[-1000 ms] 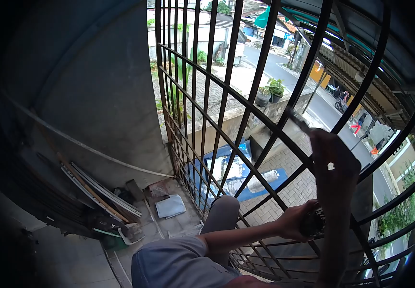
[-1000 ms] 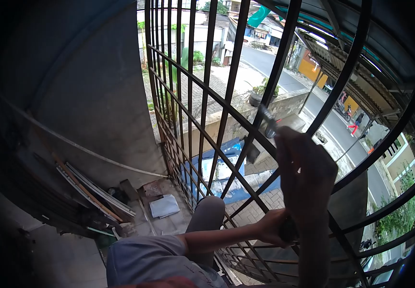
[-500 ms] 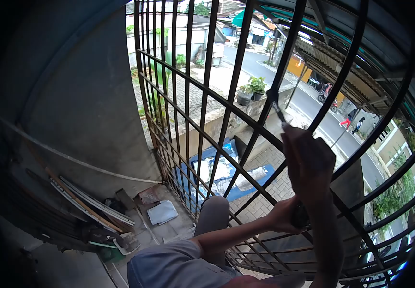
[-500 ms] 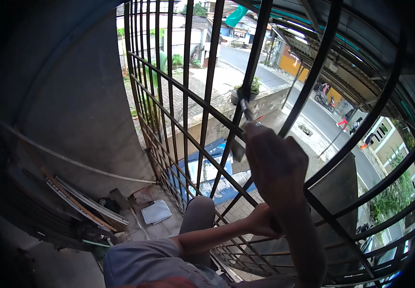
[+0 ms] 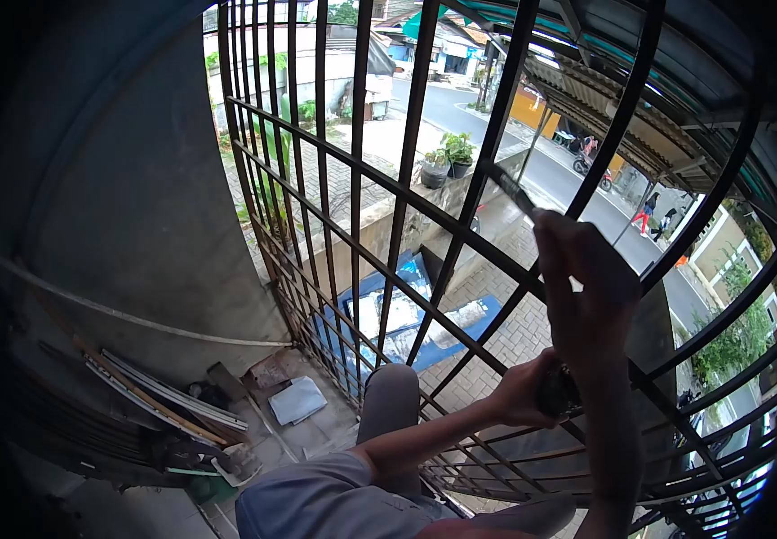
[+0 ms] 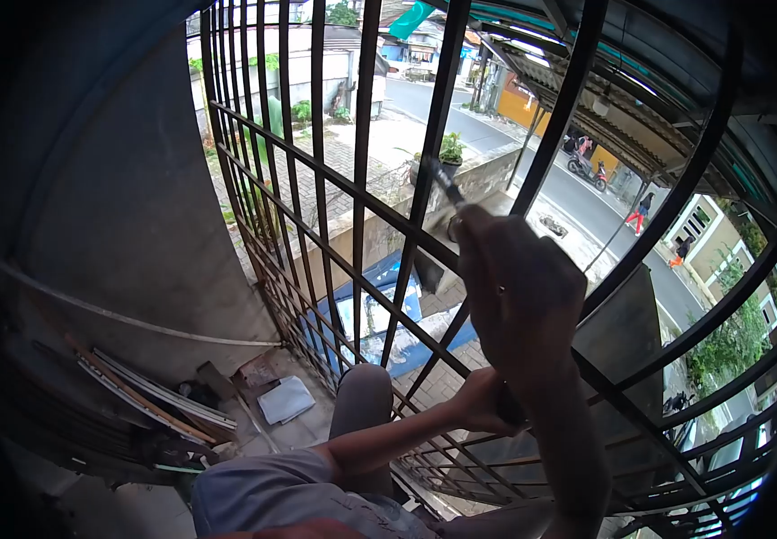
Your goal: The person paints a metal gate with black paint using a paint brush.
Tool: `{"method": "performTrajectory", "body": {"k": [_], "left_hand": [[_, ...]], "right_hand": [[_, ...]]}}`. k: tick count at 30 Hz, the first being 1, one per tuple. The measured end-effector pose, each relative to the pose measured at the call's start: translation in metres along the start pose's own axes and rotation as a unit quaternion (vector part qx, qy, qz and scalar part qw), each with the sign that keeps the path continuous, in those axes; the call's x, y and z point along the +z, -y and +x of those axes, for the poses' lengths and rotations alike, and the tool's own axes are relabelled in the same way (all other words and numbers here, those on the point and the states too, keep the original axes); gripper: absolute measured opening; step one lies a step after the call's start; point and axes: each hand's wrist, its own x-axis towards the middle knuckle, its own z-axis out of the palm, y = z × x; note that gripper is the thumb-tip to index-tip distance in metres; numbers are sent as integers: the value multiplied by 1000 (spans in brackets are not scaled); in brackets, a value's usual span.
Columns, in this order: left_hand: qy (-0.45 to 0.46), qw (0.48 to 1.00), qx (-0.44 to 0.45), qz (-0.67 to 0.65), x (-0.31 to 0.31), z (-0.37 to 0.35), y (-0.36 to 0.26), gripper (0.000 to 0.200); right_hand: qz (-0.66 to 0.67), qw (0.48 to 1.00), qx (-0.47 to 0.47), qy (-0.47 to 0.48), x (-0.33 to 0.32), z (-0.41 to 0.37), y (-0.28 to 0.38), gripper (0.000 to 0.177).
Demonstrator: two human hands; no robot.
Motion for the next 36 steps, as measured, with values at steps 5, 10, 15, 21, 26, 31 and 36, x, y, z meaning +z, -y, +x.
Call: {"method": "performTrajectory", "body": {"k": [5,10,15,21,26,31,36], "left_hand": [[-18,997,70,34,14,-4,33,113],[0,1000,-3,-20,1,-3,2,67],[-17,999,31,-23,5,-2,11,69],[-10,1000,6,-5,1,-1,1,107],[1,997,73,38,14,-6,33,108],[-5,1000,16,-8,2,0,4,104],[-26,985,147,85,8,-2,23,108]], "right_hand": [[39,999,-20,17,7,-2,5,19],[64,996,44,-42,7,-5,0,17],[66,997,29,10,15,-12,-1,16],[59,995,63,-51,2,3,1,11],[63,994,61,70,13,-18,0,11],[97,988,99,-63,3,0,3,12],[34,994,58,85,18,-24,1,12]]}}
